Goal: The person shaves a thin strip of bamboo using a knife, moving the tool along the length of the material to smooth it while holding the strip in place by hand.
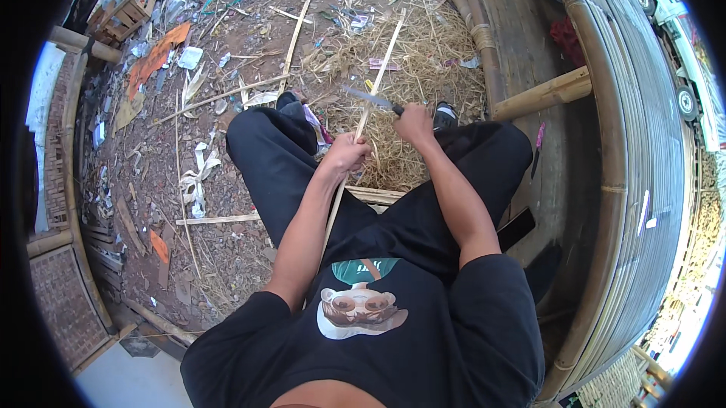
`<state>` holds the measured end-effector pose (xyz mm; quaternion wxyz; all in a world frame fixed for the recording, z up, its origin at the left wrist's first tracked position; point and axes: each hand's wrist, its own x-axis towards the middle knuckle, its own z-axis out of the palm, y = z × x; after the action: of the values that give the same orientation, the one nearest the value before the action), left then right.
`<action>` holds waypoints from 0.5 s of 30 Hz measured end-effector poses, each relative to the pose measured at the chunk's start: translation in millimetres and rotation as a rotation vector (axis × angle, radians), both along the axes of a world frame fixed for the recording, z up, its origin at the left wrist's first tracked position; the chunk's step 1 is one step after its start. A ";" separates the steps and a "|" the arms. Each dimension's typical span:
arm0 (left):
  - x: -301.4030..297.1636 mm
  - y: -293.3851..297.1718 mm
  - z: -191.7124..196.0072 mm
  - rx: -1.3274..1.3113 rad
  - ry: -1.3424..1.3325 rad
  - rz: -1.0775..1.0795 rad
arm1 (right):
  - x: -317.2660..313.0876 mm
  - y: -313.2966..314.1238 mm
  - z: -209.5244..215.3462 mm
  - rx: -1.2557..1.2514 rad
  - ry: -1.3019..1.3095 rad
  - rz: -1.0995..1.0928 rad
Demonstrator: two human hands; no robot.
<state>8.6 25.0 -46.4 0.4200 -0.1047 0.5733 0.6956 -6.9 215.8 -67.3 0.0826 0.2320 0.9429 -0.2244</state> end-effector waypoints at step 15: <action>32.9 13.6 7.5 -0.056 0.069 -0.073 | -21.6 31.2 -15.4 0.025 -0.118 -0.055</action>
<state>41.5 38.6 -38.9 0.4219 -0.0715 0.6103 0.6667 -28.5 247.0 -82.7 0.1289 0.2718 0.9323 -0.2009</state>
